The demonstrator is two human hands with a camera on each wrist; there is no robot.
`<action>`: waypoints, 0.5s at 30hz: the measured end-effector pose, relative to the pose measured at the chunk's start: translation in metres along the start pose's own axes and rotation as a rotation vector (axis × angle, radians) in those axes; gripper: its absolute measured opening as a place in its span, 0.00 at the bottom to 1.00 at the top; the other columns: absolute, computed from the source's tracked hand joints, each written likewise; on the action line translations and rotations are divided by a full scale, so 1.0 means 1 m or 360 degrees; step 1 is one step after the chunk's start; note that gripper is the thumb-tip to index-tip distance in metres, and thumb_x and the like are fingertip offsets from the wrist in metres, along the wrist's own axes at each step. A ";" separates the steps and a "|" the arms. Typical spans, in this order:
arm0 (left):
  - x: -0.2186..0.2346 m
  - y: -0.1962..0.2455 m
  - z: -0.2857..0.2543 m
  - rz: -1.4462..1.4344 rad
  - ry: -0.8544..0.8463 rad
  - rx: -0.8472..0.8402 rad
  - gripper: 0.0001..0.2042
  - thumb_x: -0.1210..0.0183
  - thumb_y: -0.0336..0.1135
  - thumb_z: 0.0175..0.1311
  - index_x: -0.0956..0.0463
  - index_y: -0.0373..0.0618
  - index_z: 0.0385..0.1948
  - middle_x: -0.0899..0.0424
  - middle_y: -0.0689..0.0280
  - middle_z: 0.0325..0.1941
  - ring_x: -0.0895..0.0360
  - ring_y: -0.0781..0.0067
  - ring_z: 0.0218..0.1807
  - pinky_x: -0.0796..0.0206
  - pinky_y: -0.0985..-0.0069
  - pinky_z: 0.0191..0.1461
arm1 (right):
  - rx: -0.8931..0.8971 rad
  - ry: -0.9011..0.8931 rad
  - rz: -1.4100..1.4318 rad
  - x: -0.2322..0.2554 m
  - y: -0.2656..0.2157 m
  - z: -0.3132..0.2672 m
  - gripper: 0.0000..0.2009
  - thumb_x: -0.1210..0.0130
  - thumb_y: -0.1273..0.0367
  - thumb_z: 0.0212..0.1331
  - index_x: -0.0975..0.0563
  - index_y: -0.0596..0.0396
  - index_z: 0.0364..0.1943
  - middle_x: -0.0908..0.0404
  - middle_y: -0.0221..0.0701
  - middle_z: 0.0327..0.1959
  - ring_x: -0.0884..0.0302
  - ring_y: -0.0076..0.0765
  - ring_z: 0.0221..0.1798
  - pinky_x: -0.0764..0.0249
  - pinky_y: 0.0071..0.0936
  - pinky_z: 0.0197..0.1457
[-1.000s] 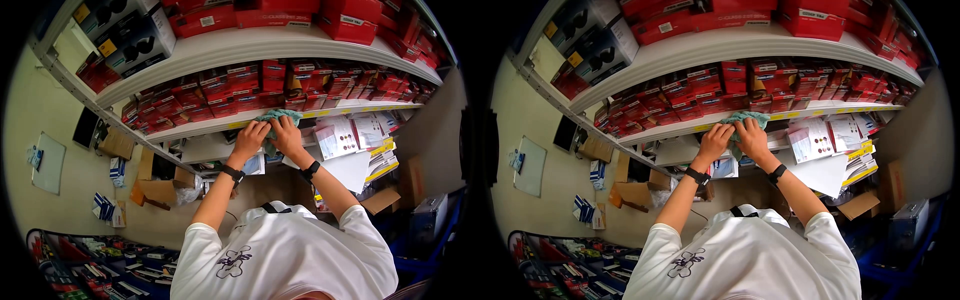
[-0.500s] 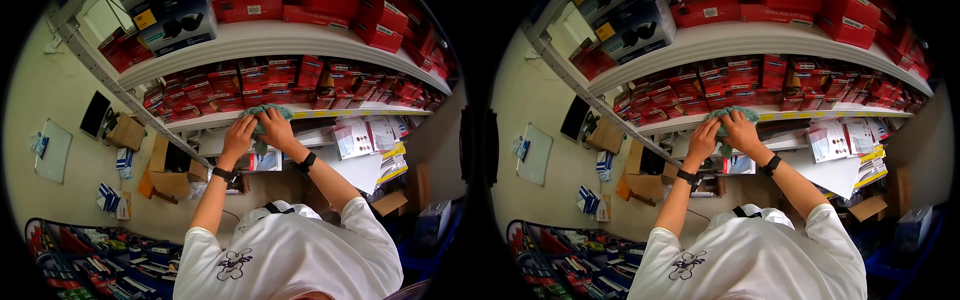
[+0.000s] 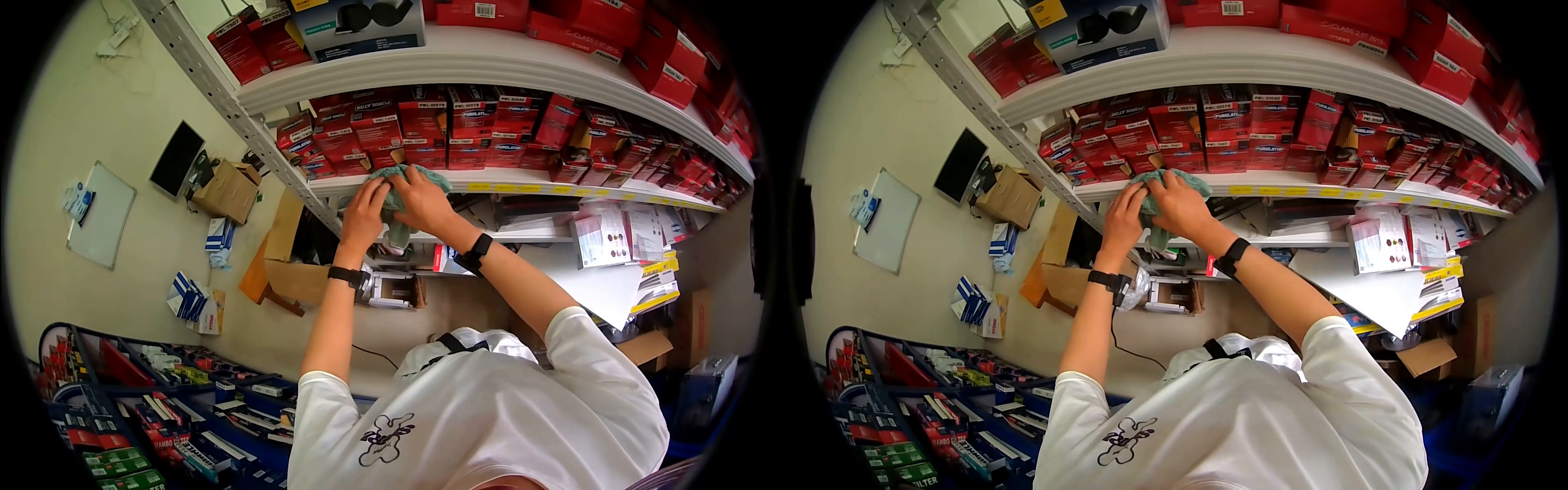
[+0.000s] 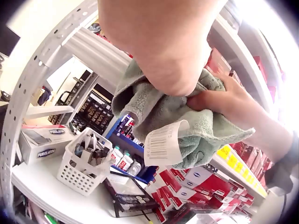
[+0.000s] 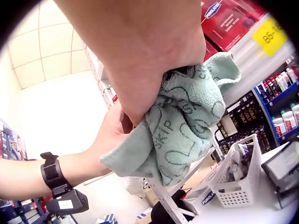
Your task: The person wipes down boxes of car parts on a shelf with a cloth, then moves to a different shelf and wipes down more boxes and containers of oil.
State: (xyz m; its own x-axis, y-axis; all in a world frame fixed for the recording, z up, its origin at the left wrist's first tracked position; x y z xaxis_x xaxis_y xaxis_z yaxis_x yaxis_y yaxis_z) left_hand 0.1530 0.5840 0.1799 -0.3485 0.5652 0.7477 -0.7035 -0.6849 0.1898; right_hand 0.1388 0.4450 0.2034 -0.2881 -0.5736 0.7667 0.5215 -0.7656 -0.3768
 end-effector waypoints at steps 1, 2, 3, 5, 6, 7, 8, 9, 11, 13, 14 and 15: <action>0.003 -0.006 -0.002 -0.0015 0.0019 0.0031 0.26 0.45 0.14 0.52 0.26 0.44 0.56 0.24 0.60 0.63 0.27 0.52 0.65 0.28 0.60 0.64 | -0.0010 -0.0039 0.0014 -0.006 -0.003 0.005 0.36 0.26 0.69 0.38 0.30 0.55 0.57 0.28 0.46 0.50 0.24 0.58 0.54 0.20 0.45 0.50; 0.006 -0.010 -0.004 -0.0010 0.0016 0.0030 0.26 0.45 0.14 0.52 0.26 0.44 0.56 0.24 0.60 0.63 0.27 0.52 0.65 0.28 0.60 0.64 | -0.0021 -0.0076 0.0028 -0.012 -0.005 0.010 0.37 0.26 0.69 0.38 0.30 0.56 0.58 0.28 0.47 0.51 0.23 0.59 0.54 0.20 0.45 0.50; 0.009 -0.016 -0.006 -0.0022 0.0005 0.0083 0.26 0.45 0.14 0.52 0.26 0.44 0.56 0.25 0.60 0.63 0.27 0.51 0.65 0.28 0.60 0.63 | -0.0003 -0.0077 0.0024 -0.017 -0.008 0.014 0.37 0.26 0.69 0.38 0.30 0.56 0.58 0.28 0.48 0.51 0.22 0.59 0.53 0.20 0.46 0.50; 0.013 -0.025 -0.009 -0.0089 -0.0041 0.0181 0.28 0.46 0.11 0.52 0.28 0.44 0.58 0.26 0.59 0.66 0.29 0.49 0.66 0.30 0.58 0.65 | 0.0017 -0.0068 0.0022 -0.026 -0.013 0.018 0.37 0.26 0.69 0.38 0.30 0.57 0.58 0.28 0.48 0.51 0.22 0.59 0.53 0.19 0.46 0.50; 0.015 -0.025 -0.008 -0.0083 -0.0048 0.0174 0.28 0.46 0.11 0.52 0.28 0.44 0.58 0.26 0.59 0.66 0.29 0.49 0.66 0.30 0.58 0.65 | 0.0040 -0.0065 0.0010 -0.029 -0.015 0.019 0.36 0.26 0.69 0.38 0.30 0.57 0.57 0.28 0.48 0.51 0.22 0.59 0.53 0.19 0.46 0.50; 0.017 -0.026 -0.008 -0.0095 -0.0044 0.0193 0.28 0.46 0.11 0.52 0.28 0.44 0.58 0.26 0.58 0.66 0.29 0.48 0.67 0.30 0.58 0.65 | 0.0034 -0.0057 0.0015 -0.030 -0.015 0.021 0.36 0.26 0.69 0.38 0.30 0.57 0.57 0.28 0.48 0.51 0.22 0.59 0.53 0.19 0.46 0.50; 0.018 -0.025 -0.008 -0.0109 -0.0044 0.0215 0.28 0.47 0.11 0.52 0.28 0.43 0.58 0.26 0.58 0.66 0.29 0.47 0.67 0.31 0.57 0.66 | 0.0031 -0.0068 0.0043 -0.032 -0.014 0.022 0.36 0.26 0.69 0.38 0.29 0.56 0.57 0.28 0.47 0.51 0.22 0.58 0.53 0.19 0.46 0.49; 0.020 -0.025 -0.007 -0.0108 -0.0051 0.0208 0.28 0.47 0.11 0.52 0.28 0.43 0.58 0.26 0.58 0.66 0.29 0.47 0.67 0.31 0.57 0.66 | 0.0031 -0.0078 0.0068 -0.034 -0.014 0.023 0.35 0.27 0.69 0.38 0.29 0.56 0.57 0.28 0.47 0.51 0.22 0.58 0.53 0.19 0.46 0.49; 0.020 -0.025 -0.004 -0.0100 -0.0090 0.0236 0.29 0.47 0.11 0.51 0.29 0.43 0.58 0.25 0.56 0.65 0.29 0.46 0.66 0.32 0.57 0.66 | 0.0020 -0.0075 0.0085 -0.034 -0.013 0.022 0.35 0.27 0.68 0.39 0.28 0.55 0.57 0.28 0.47 0.51 0.22 0.58 0.53 0.19 0.46 0.48; 0.021 -0.022 -0.001 -0.0082 -0.0102 0.0235 0.28 0.46 0.12 0.51 0.29 0.42 0.57 0.25 0.56 0.64 0.29 0.47 0.66 0.32 0.58 0.66 | 0.0013 -0.0065 0.0094 -0.032 -0.013 0.022 0.34 0.27 0.68 0.39 0.28 0.55 0.56 0.29 0.46 0.51 0.22 0.57 0.53 0.19 0.46 0.48; 0.021 -0.021 -0.001 -0.0064 -0.0107 0.0247 0.27 0.45 0.12 0.50 0.28 0.41 0.56 0.25 0.56 0.63 0.29 0.47 0.66 0.32 0.58 0.66 | -0.0005 -0.0082 0.0082 -0.033 -0.013 0.021 0.34 0.27 0.68 0.39 0.28 0.54 0.57 0.29 0.46 0.51 0.22 0.57 0.53 0.19 0.46 0.48; 0.020 -0.021 0.000 -0.0061 -0.0097 0.0238 0.27 0.45 0.12 0.50 0.28 0.41 0.56 0.25 0.56 0.63 0.29 0.47 0.66 0.32 0.58 0.66 | -0.0020 -0.0099 0.0073 -0.034 -0.013 0.021 0.34 0.27 0.68 0.40 0.28 0.53 0.57 0.29 0.45 0.51 0.22 0.57 0.53 0.19 0.46 0.47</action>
Point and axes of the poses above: each hand's wrist, its own z-axis towards the middle knuckle, its own x-axis out of the back of the hand, y = z × x, the point moved 6 cm from there along z, towards the middle knuckle
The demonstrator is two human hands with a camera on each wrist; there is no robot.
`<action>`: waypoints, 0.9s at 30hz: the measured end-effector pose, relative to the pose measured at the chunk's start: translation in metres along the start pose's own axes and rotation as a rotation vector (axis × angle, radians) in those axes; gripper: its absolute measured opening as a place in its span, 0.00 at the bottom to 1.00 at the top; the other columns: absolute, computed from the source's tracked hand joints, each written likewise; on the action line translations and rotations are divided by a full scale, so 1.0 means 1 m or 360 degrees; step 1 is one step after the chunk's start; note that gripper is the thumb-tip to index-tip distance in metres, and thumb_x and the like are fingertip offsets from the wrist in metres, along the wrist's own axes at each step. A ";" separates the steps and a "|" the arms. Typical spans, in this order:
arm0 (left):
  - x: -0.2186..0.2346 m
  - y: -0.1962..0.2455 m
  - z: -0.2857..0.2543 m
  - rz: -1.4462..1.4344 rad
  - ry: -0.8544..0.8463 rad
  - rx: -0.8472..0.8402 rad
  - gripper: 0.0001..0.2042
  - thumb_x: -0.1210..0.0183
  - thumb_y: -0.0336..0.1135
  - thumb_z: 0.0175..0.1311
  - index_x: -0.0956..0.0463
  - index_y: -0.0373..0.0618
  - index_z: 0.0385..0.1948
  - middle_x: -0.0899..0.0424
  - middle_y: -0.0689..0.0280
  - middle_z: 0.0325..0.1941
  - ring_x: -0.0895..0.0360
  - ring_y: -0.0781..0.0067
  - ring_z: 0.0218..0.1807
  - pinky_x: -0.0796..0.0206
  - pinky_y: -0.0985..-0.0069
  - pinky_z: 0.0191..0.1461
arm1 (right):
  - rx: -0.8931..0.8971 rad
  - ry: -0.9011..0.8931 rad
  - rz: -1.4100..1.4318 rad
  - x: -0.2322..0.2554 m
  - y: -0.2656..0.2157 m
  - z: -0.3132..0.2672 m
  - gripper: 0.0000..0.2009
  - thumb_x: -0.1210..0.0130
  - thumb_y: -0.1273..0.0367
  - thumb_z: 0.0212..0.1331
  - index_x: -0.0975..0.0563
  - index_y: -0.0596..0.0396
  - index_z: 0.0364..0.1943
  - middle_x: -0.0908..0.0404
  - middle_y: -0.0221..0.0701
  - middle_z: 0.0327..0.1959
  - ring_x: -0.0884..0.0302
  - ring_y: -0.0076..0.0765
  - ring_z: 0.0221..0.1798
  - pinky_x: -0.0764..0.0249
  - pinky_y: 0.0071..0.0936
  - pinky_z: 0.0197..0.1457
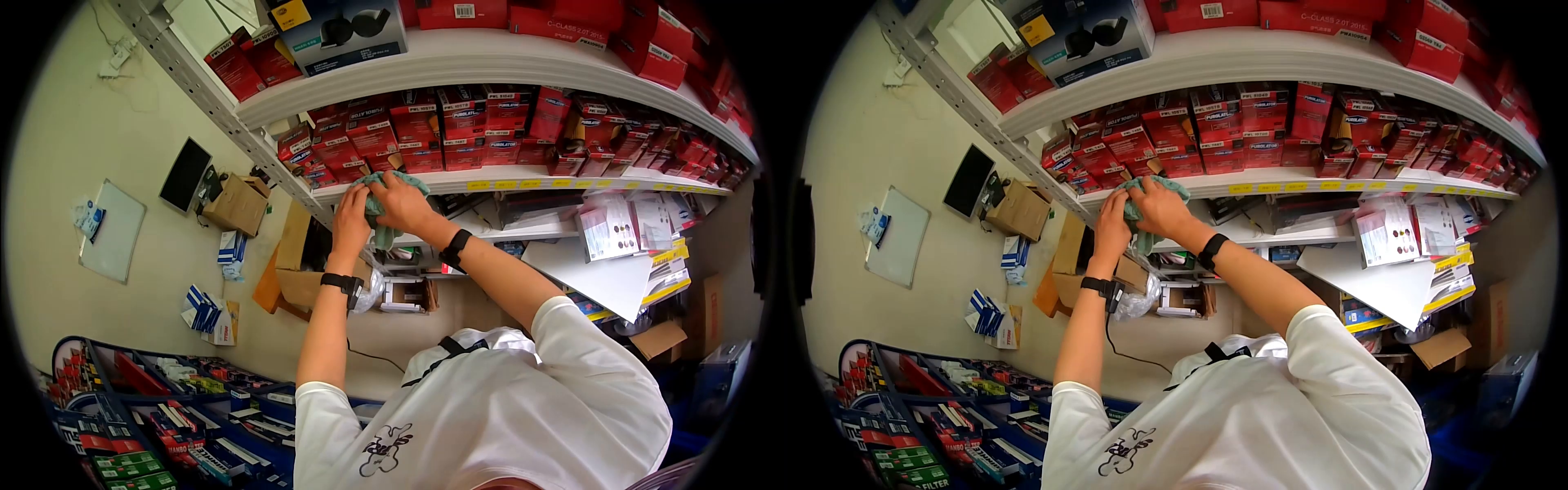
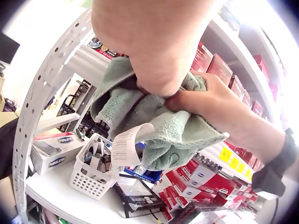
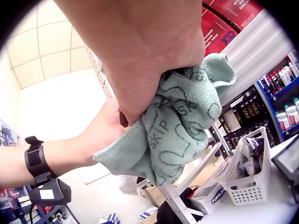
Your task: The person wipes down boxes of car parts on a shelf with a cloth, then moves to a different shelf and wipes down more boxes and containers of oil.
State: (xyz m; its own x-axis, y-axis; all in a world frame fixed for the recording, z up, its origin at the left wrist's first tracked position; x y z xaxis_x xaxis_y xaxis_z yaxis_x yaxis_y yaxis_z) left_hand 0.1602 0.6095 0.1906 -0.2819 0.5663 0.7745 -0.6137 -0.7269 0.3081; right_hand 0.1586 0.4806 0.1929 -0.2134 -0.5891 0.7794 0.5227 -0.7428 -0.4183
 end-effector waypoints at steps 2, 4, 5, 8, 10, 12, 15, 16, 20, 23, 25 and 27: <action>-0.001 0.001 -0.001 0.0050 0.0018 -0.0019 0.26 0.44 0.13 0.51 0.28 0.42 0.56 0.25 0.57 0.63 0.29 0.48 0.66 0.31 0.59 0.65 | 0.0012 0.0005 0.0004 0.001 0.001 -0.002 0.34 0.27 0.69 0.40 0.28 0.53 0.57 0.29 0.45 0.52 0.23 0.57 0.54 0.19 0.46 0.48; 0.000 0.002 -0.001 0.0072 0.0002 -0.0016 0.25 0.44 0.14 0.52 0.28 0.42 0.55 0.24 0.57 0.62 0.29 0.49 0.66 0.31 0.59 0.65 | 0.0034 0.0013 0.0012 0.003 0.000 -0.001 0.34 0.27 0.69 0.40 0.28 0.53 0.58 0.29 0.45 0.52 0.23 0.56 0.54 0.19 0.46 0.48; -0.001 0.003 -0.001 0.0082 -0.0026 -0.0009 0.25 0.44 0.15 0.52 0.28 0.43 0.55 0.24 0.58 0.62 0.29 0.49 0.66 0.31 0.59 0.65 | 0.0032 -0.0020 -0.0001 0.003 0.001 -0.003 0.35 0.27 0.69 0.40 0.29 0.53 0.58 0.29 0.45 0.53 0.23 0.56 0.55 0.19 0.46 0.49; -0.002 0.010 -0.003 0.0100 -0.0038 -0.0022 0.24 0.45 0.15 0.53 0.28 0.44 0.55 0.25 0.60 0.63 0.29 0.50 0.66 0.30 0.59 0.64 | 0.0019 -0.0032 -0.0017 0.008 0.005 -0.010 0.35 0.28 0.70 0.40 0.28 0.52 0.59 0.30 0.44 0.54 0.24 0.56 0.56 0.20 0.45 0.50; -0.007 0.013 -0.005 0.0086 -0.0057 -0.0033 0.24 0.45 0.15 0.54 0.28 0.44 0.55 0.25 0.59 0.63 0.30 0.50 0.67 0.30 0.59 0.64 | -0.0009 -0.0014 -0.0016 0.011 0.008 -0.017 0.35 0.28 0.70 0.40 0.28 0.51 0.59 0.30 0.42 0.54 0.24 0.56 0.56 0.20 0.45 0.51; -0.013 0.019 -0.004 0.0070 -0.0055 -0.0106 0.26 0.47 0.14 0.52 0.29 0.41 0.57 0.27 0.56 0.64 0.32 0.48 0.67 0.32 0.57 0.65 | -0.0015 0.0024 -0.0005 0.018 0.012 -0.021 0.34 0.29 0.71 0.40 0.27 0.50 0.59 0.30 0.42 0.53 0.24 0.56 0.56 0.20 0.46 0.51; -0.018 0.025 -0.004 0.0013 -0.0072 -0.0105 0.26 0.46 0.15 0.53 0.30 0.40 0.58 0.28 0.55 0.64 0.33 0.45 0.67 0.35 0.55 0.67 | -0.0029 -0.0004 -0.0011 0.026 0.014 -0.023 0.33 0.29 0.71 0.41 0.27 0.50 0.58 0.29 0.42 0.53 0.25 0.55 0.56 0.20 0.46 0.50; -0.020 0.026 -0.007 0.0006 -0.0068 -0.0112 0.26 0.46 0.15 0.53 0.30 0.40 0.58 0.28 0.55 0.64 0.33 0.45 0.67 0.35 0.55 0.67 | -0.0032 0.0000 -0.0021 0.028 0.014 -0.025 0.33 0.29 0.71 0.41 0.27 0.50 0.58 0.29 0.42 0.53 0.25 0.55 0.56 0.20 0.46 0.50; -0.022 0.022 -0.015 -0.0031 -0.0007 -0.0138 0.29 0.40 0.20 0.53 0.34 0.39 0.61 0.30 0.50 0.64 0.34 0.39 0.65 0.39 0.52 0.69 | 0.0051 -0.0024 -0.0224 0.032 0.003 -0.020 0.33 0.30 0.71 0.40 0.27 0.48 0.57 0.28 0.40 0.51 0.25 0.53 0.55 0.19 0.45 0.49; -0.020 0.018 -0.018 -0.0009 0.0106 -0.0141 0.30 0.39 0.21 0.52 0.35 0.38 0.62 0.30 0.48 0.63 0.33 0.39 0.65 0.38 0.52 0.69 | 0.0160 0.0003 -0.0297 0.042 -0.010 -0.014 0.33 0.28 0.69 0.40 0.29 0.49 0.56 0.26 0.37 0.50 0.26 0.50 0.55 0.18 0.43 0.48; -0.012 0.018 -0.017 0.0017 0.0145 -0.0114 0.30 0.39 0.21 0.53 0.35 0.39 0.62 0.30 0.50 0.64 0.34 0.40 0.66 0.38 0.52 0.69 | 0.0284 0.0092 -0.0332 0.052 -0.023 -0.010 0.35 0.28 0.70 0.41 0.32 0.52 0.58 0.26 0.35 0.48 0.27 0.48 0.56 0.19 0.43 0.49; 0.003 0.020 -0.011 0.0095 0.0305 -0.0162 0.29 0.37 0.23 0.53 0.34 0.40 0.60 0.30 0.51 0.62 0.33 0.42 0.65 0.38 0.51 0.68 | 0.0294 0.0090 -0.0230 0.061 -0.030 -0.003 0.34 0.31 0.72 0.42 0.31 0.52 0.59 0.26 0.36 0.50 0.27 0.48 0.56 0.21 0.42 0.53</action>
Point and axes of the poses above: each hand's wrist, its own z-axis towards the middle knuckle, its own x-axis out of the back of the hand, y = z × x, the point moved 6 cm from there along z, towards the middle knuckle
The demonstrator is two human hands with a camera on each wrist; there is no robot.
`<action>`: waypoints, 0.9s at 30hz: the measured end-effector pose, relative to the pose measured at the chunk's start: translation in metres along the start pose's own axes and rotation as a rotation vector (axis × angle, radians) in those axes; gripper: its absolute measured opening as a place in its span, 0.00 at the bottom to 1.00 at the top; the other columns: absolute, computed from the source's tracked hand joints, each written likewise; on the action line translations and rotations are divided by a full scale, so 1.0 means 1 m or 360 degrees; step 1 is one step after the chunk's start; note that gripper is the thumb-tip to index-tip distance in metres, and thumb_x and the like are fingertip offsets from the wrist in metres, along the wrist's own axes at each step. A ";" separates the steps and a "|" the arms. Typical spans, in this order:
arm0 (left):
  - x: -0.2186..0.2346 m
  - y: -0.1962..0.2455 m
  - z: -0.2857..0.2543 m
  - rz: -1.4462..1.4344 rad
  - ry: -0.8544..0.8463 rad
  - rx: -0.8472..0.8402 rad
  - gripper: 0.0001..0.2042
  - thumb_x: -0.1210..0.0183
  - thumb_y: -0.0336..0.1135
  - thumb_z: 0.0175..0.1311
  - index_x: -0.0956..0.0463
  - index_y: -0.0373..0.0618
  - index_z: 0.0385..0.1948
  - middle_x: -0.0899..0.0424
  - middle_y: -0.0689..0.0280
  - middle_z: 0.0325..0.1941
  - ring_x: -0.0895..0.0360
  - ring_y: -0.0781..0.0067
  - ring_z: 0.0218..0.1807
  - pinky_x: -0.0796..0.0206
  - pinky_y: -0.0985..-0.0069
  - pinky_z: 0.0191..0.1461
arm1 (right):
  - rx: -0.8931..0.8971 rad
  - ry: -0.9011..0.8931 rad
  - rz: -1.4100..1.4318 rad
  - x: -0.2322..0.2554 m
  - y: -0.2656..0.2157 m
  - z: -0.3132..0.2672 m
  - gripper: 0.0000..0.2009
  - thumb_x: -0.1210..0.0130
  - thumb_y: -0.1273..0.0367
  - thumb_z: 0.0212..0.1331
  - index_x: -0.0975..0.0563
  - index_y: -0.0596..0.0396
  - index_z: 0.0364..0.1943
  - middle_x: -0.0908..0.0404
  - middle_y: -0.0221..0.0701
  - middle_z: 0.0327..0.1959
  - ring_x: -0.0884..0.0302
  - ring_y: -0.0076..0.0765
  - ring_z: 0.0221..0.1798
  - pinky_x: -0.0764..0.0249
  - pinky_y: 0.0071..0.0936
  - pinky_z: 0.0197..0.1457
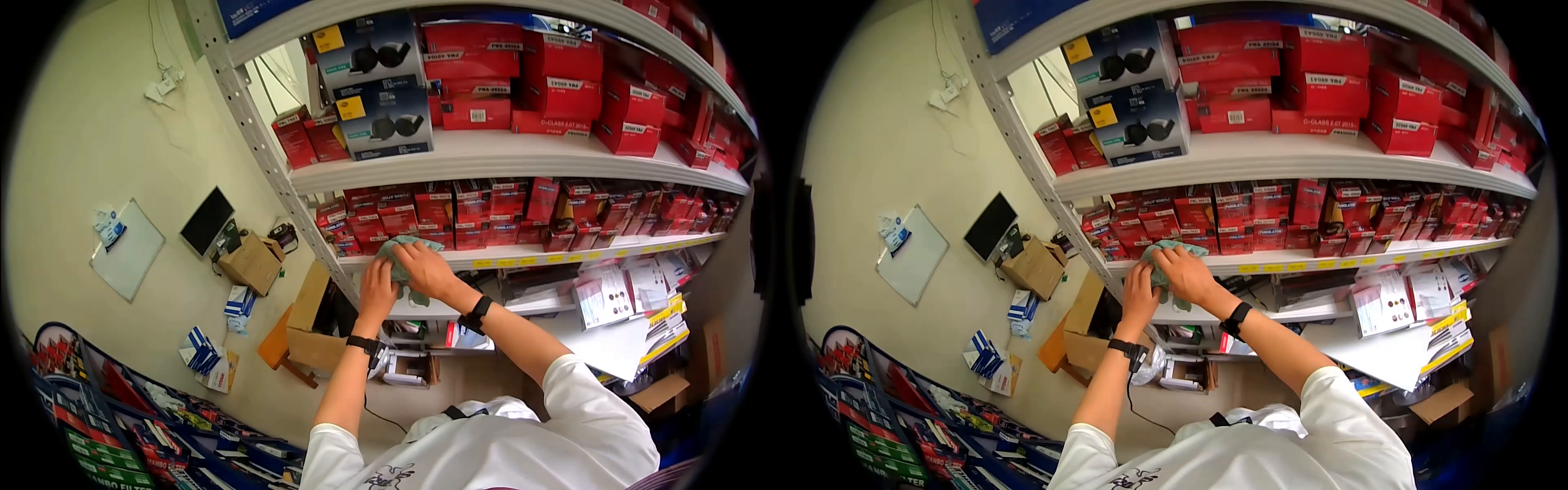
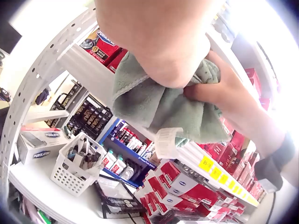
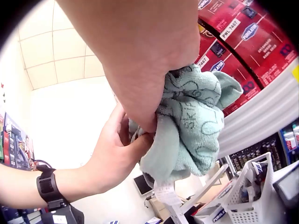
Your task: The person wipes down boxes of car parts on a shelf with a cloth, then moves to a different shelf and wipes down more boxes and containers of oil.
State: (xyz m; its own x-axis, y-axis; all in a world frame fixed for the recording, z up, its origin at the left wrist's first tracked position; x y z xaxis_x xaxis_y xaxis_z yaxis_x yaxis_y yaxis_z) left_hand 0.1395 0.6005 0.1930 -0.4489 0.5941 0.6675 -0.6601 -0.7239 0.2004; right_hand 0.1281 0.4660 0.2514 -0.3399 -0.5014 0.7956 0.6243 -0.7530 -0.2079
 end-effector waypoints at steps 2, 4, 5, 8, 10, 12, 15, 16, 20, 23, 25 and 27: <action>0.013 -0.001 0.007 0.0059 0.0151 0.0010 0.29 0.36 0.24 0.52 0.34 0.39 0.59 0.30 0.51 0.62 0.33 0.41 0.64 0.38 0.51 0.67 | 0.0141 0.0099 -0.0020 0.009 -0.006 0.013 0.31 0.34 0.73 0.45 0.31 0.53 0.58 0.25 0.35 0.52 0.27 0.48 0.56 0.23 0.42 0.55; 0.029 -0.002 0.013 0.0120 0.0278 0.0032 0.29 0.35 0.24 0.51 0.34 0.39 0.58 0.30 0.51 0.61 0.33 0.41 0.63 0.38 0.50 0.66 | 0.0269 0.0187 -0.0018 0.018 -0.021 0.025 0.29 0.36 0.74 0.47 0.30 0.53 0.58 0.25 0.35 0.53 0.28 0.48 0.57 0.25 0.41 0.57; 0.036 -0.004 0.019 0.0154 0.0359 0.0035 0.30 0.33 0.25 0.51 0.35 0.39 0.58 0.31 0.51 0.61 0.33 0.41 0.62 0.39 0.49 0.65 | 0.0345 0.0241 -0.0099 0.023 -0.027 0.033 0.27 0.39 0.75 0.49 0.28 0.53 0.58 0.25 0.35 0.54 0.28 0.48 0.57 0.26 0.40 0.57; 0.052 -0.012 0.035 0.0238 0.0500 0.0006 0.32 0.32 0.26 0.50 0.37 0.38 0.59 0.34 0.50 0.62 0.33 0.40 0.60 0.39 0.49 0.64 | 0.0498 0.0360 -0.0190 0.046 -0.045 0.054 0.23 0.43 0.75 0.53 0.26 0.52 0.56 0.25 0.35 0.55 0.29 0.49 0.60 0.27 0.40 0.57; 0.072 -0.005 0.045 0.0382 0.0696 -0.0066 0.29 0.34 0.27 0.52 0.36 0.40 0.57 0.33 0.50 0.61 0.32 0.41 0.59 0.38 0.49 0.61 | 0.0589 0.0456 -0.0326 0.059 -0.056 0.064 0.23 0.42 0.74 0.53 0.26 0.50 0.57 0.25 0.35 0.57 0.30 0.49 0.62 0.28 0.40 0.57; 0.086 -0.001 0.058 0.0449 0.0726 -0.0071 0.28 0.35 0.26 0.53 0.36 0.40 0.57 0.33 0.50 0.61 0.32 0.42 0.60 0.37 0.50 0.62 | 0.0608 0.0480 -0.0380 0.072 -0.065 0.071 0.22 0.43 0.73 0.53 0.25 0.49 0.56 0.26 0.34 0.59 0.31 0.49 0.64 0.29 0.40 0.58; 0.100 0.003 0.073 0.0484 0.0815 -0.0061 0.29 0.35 0.26 0.53 0.37 0.40 0.59 0.32 0.50 0.62 0.31 0.43 0.62 0.36 0.52 0.63 | 0.0632 0.0657 -0.0560 0.085 -0.073 0.079 0.21 0.43 0.69 0.55 0.25 0.47 0.56 0.27 0.32 0.61 0.32 0.46 0.67 0.32 0.41 0.61; 0.103 0.005 0.079 0.0489 0.0806 -0.0053 0.29 0.35 0.26 0.53 0.37 0.40 0.59 0.32 0.50 0.62 0.31 0.43 0.62 0.36 0.52 0.63 | 0.0631 0.0651 -0.0549 0.087 -0.072 0.082 0.21 0.43 0.69 0.55 0.25 0.47 0.56 0.27 0.32 0.61 0.32 0.46 0.67 0.32 0.41 0.61; 0.109 0.018 0.106 0.0429 0.0863 -0.0131 0.30 0.32 0.26 0.53 0.36 0.41 0.59 0.30 0.54 0.64 0.32 0.47 0.66 0.38 0.52 0.67 | 0.0620 0.0799 -0.0651 0.101 -0.064 0.090 0.21 0.42 0.69 0.53 0.23 0.46 0.55 0.25 0.31 0.61 0.31 0.47 0.68 0.31 0.44 0.60; 0.107 0.027 0.122 0.0424 0.0861 -0.0147 0.29 0.33 0.26 0.55 0.37 0.42 0.59 0.30 0.56 0.67 0.32 0.48 0.69 0.38 0.53 0.69 | 0.0588 0.0951 -0.0629 0.111 -0.054 0.091 0.20 0.42 0.70 0.53 0.22 0.48 0.54 0.24 0.32 0.60 0.28 0.47 0.65 0.29 0.45 0.58; 0.102 0.033 0.134 0.0392 0.0904 -0.0182 0.29 0.33 0.27 0.55 0.37 0.42 0.59 0.30 0.56 0.67 0.32 0.48 0.69 0.38 0.53 0.69 | 0.0539 0.0981 -0.0630 0.118 -0.052 0.090 0.20 0.42 0.71 0.53 0.22 0.48 0.53 0.23 0.31 0.60 0.28 0.47 0.65 0.29 0.44 0.58; 0.099 0.038 0.140 0.0320 0.0981 -0.0253 0.28 0.34 0.28 0.56 0.36 0.42 0.59 0.29 0.54 0.67 0.30 0.48 0.67 0.36 0.53 0.68 | 0.0493 0.1062 -0.0623 0.124 -0.049 0.088 0.20 0.43 0.71 0.52 0.21 0.49 0.52 0.22 0.32 0.58 0.26 0.47 0.63 0.29 0.42 0.57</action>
Point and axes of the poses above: each hand's wrist, its own z-axis towards the middle knuckle, its own x-axis out of the back of the hand, y = z × x, the point moved 6 cm from there along z, towards the middle knuckle
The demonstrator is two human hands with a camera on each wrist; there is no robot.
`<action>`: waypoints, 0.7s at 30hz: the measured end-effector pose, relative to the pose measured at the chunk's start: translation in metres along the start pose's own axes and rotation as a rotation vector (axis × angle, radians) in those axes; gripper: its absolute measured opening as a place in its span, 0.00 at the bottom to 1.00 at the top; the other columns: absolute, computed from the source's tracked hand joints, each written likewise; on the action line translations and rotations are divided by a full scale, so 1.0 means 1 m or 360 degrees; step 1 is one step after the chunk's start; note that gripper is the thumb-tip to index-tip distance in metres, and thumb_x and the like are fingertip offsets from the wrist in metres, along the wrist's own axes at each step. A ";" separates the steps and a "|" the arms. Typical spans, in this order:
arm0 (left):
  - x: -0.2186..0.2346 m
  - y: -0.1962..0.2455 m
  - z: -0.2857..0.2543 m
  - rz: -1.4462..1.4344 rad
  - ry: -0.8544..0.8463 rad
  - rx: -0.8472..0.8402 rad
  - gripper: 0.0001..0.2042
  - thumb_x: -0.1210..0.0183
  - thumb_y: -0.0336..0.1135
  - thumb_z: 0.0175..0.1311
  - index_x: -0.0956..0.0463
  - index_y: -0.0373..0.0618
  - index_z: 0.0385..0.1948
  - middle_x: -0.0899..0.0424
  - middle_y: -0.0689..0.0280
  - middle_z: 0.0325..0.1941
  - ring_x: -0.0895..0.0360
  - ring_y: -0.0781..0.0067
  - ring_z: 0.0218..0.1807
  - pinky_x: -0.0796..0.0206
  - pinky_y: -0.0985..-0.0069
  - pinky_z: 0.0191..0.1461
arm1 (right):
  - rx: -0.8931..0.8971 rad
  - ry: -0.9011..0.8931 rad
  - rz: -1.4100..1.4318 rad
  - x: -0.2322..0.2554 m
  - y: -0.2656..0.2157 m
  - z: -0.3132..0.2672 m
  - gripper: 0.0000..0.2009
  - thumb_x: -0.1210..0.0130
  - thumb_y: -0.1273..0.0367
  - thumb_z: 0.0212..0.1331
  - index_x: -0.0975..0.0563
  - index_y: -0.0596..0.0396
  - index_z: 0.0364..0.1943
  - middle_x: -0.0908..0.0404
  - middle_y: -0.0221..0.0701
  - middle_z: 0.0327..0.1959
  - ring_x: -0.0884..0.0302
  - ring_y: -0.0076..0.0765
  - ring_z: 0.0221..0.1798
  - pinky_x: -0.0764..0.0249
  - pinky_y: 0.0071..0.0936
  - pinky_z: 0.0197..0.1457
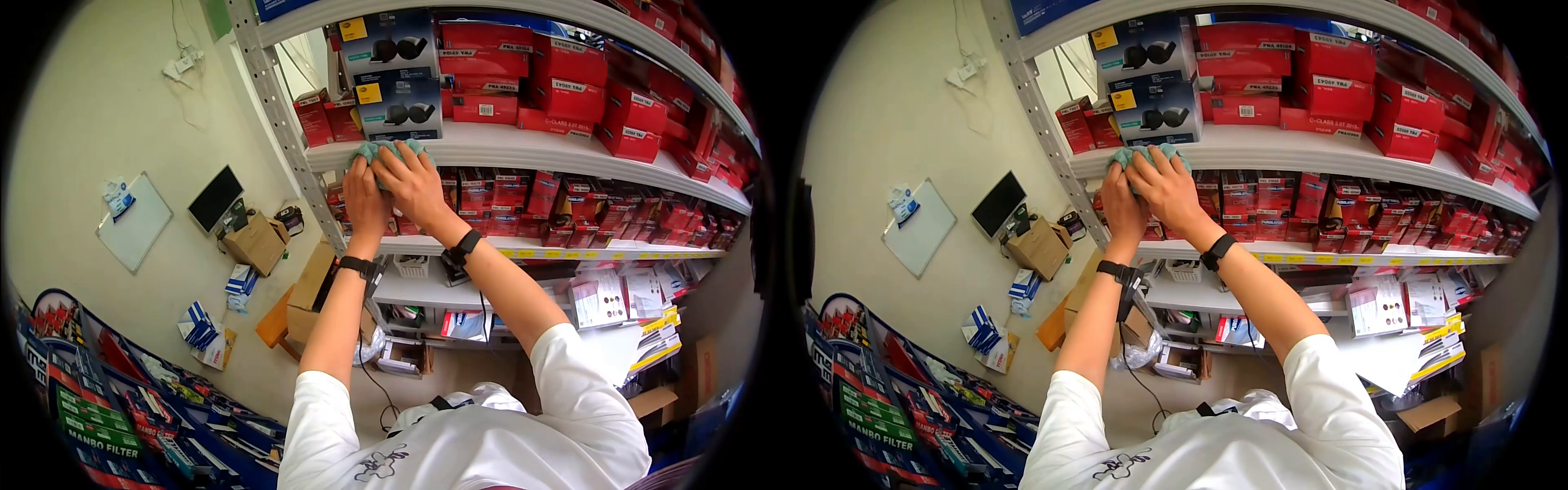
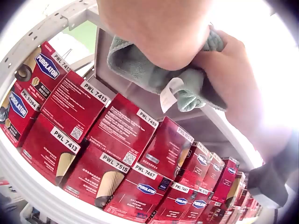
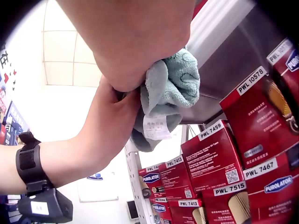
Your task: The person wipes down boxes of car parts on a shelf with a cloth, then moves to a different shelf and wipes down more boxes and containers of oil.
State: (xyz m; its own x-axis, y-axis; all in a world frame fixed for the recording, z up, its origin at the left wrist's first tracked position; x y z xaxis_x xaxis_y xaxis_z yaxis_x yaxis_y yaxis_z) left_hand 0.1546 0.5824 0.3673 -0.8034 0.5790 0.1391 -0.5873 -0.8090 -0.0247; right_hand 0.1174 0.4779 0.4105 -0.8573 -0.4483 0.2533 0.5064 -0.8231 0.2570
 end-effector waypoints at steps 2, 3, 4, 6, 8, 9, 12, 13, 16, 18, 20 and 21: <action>-0.004 0.005 -0.002 -0.0049 -0.0027 -0.0023 0.27 0.35 0.29 0.57 0.36 0.41 0.59 0.29 0.54 0.66 0.30 0.48 0.67 0.36 0.53 0.68 | -0.0007 -0.0018 -0.0004 0.003 0.005 -0.006 0.20 0.43 0.71 0.51 0.21 0.49 0.52 0.22 0.32 0.58 0.26 0.47 0.63 0.29 0.42 0.56; -0.008 0.008 0.000 -0.0097 -0.0042 -0.0052 0.26 0.36 0.30 0.58 0.35 0.40 0.59 0.29 0.54 0.66 0.30 0.48 0.67 0.35 0.52 0.68 | -0.0007 -0.0027 -0.0013 0.005 0.010 -0.008 0.20 0.43 0.70 0.50 0.21 0.49 0.52 0.22 0.32 0.58 0.26 0.46 0.63 0.30 0.42 0.56; -0.010 0.013 0.000 -0.0093 -0.0047 -0.0080 0.26 0.36 0.31 0.58 0.34 0.39 0.58 0.28 0.53 0.65 0.29 0.46 0.66 0.35 0.52 0.67 | 0.0005 0.0013 -0.0015 0.011 0.013 -0.010 0.20 0.43 0.70 0.50 0.20 0.49 0.50 0.21 0.32 0.57 0.25 0.46 0.61 0.30 0.41 0.54; -0.013 0.024 -0.001 -0.0112 -0.0050 -0.0091 0.26 0.35 0.32 0.57 0.34 0.39 0.57 0.28 0.52 0.65 0.29 0.46 0.66 0.34 0.52 0.67 | 0.0019 0.0019 -0.0040 0.020 0.020 -0.014 0.18 0.44 0.69 0.51 0.20 0.51 0.49 0.21 0.32 0.57 0.25 0.47 0.61 0.29 0.42 0.55; -0.016 0.033 0.002 -0.0132 -0.0042 -0.0106 0.26 0.35 0.33 0.56 0.33 0.39 0.57 0.28 0.52 0.64 0.29 0.45 0.66 0.34 0.52 0.66 | 0.0015 0.0026 -0.0063 0.027 0.029 -0.019 0.16 0.45 0.68 0.53 0.20 0.51 0.48 0.21 0.33 0.56 0.25 0.47 0.60 0.28 0.42 0.54; -0.018 0.038 0.004 -0.0167 -0.0052 -0.0120 0.26 0.35 0.32 0.54 0.32 0.38 0.56 0.27 0.51 0.64 0.29 0.45 0.65 0.34 0.51 0.67 | 0.0032 0.0043 -0.0078 0.030 0.032 -0.022 0.16 0.45 0.68 0.53 0.20 0.51 0.48 0.21 0.33 0.56 0.25 0.47 0.60 0.28 0.42 0.54; -0.027 0.055 0.005 -0.0252 -0.0075 -0.0162 0.26 0.36 0.30 0.48 0.30 0.37 0.52 0.26 0.51 0.61 0.28 0.44 0.63 0.34 0.51 0.67 | -0.0015 0.0024 -0.0147 0.041 0.045 -0.031 0.16 0.44 0.68 0.53 0.19 0.49 0.47 0.20 0.33 0.55 0.24 0.46 0.60 0.28 0.42 0.53; -0.030 0.061 0.007 -0.0262 -0.0069 -0.0168 0.26 0.36 0.30 0.48 0.30 0.37 0.52 0.26 0.51 0.61 0.28 0.44 0.63 0.34 0.51 0.67 | -0.0014 0.0026 -0.0160 0.046 0.049 -0.034 0.16 0.44 0.68 0.53 0.19 0.49 0.47 0.20 0.33 0.55 0.24 0.46 0.60 0.28 0.42 0.53; -0.037 0.081 0.008 -0.0308 -0.0057 -0.0253 0.26 0.35 0.30 0.44 0.30 0.39 0.49 0.24 0.53 0.59 0.28 0.48 0.63 0.33 0.51 0.66 | -0.0041 0.0048 -0.0189 0.060 0.061 -0.044 0.16 0.43 0.69 0.51 0.18 0.48 0.46 0.20 0.31 0.55 0.23 0.45 0.59 0.29 0.41 0.52; -0.045 0.092 0.007 -0.0303 -0.0091 -0.0296 0.26 0.34 0.32 0.45 0.30 0.40 0.49 0.24 0.54 0.58 0.28 0.48 0.62 0.33 0.52 0.65 | -0.0054 0.0029 -0.0209 0.071 0.069 -0.052 0.16 0.43 0.70 0.50 0.18 0.48 0.46 0.20 0.32 0.54 0.23 0.45 0.59 0.29 0.41 0.52; -0.053 0.106 0.008 -0.0309 -0.0093 -0.0344 0.24 0.34 0.33 0.42 0.30 0.42 0.45 0.24 0.55 0.57 0.27 0.51 0.60 0.32 0.53 0.63 | -0.0058 0.0014 -0.0234 0.079 0.080 -0.060 0.17 0.42 0.71 0.48 0.17 0.49 0.45 0.19 0.32 0.54 0.23 0.45 0.58 0.29 0.41 0.52; -0.056 0.112 0.007 -0.0316 -0.0091 -0.0352 0.24 0.34 0.33 0.42 0.30 0.42 0.45 0.24 0.55 0.57 0.27 0.51 0.60 0.32 0.53 0.63 | -0.0061 0.0018 -0.0244 0.083 0.086 -0.065 0.17 0.42 0.71 0.48 0.17 0.49 0.45 0.19 0.32 0.54 0.23 0.45 0.58 0.29 0.41 0.52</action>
State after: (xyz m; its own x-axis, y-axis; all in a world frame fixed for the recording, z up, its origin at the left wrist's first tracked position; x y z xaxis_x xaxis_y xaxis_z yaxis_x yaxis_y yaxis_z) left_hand 0.1344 0.4589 0.3637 -0.6675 0.7120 0.2178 -0.7446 -0.6351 -0.2055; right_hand 0.0832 0.3475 0.3934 -0.9253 -0.3202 0.2031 0.3658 -0.8949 0.2557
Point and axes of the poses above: each hand's wrist, its own z-axis towards the middle knuckle, its own x-axis out of the back of the hand, y = z × x, the point moved 6 cm from there along z, towards the middle knuckle
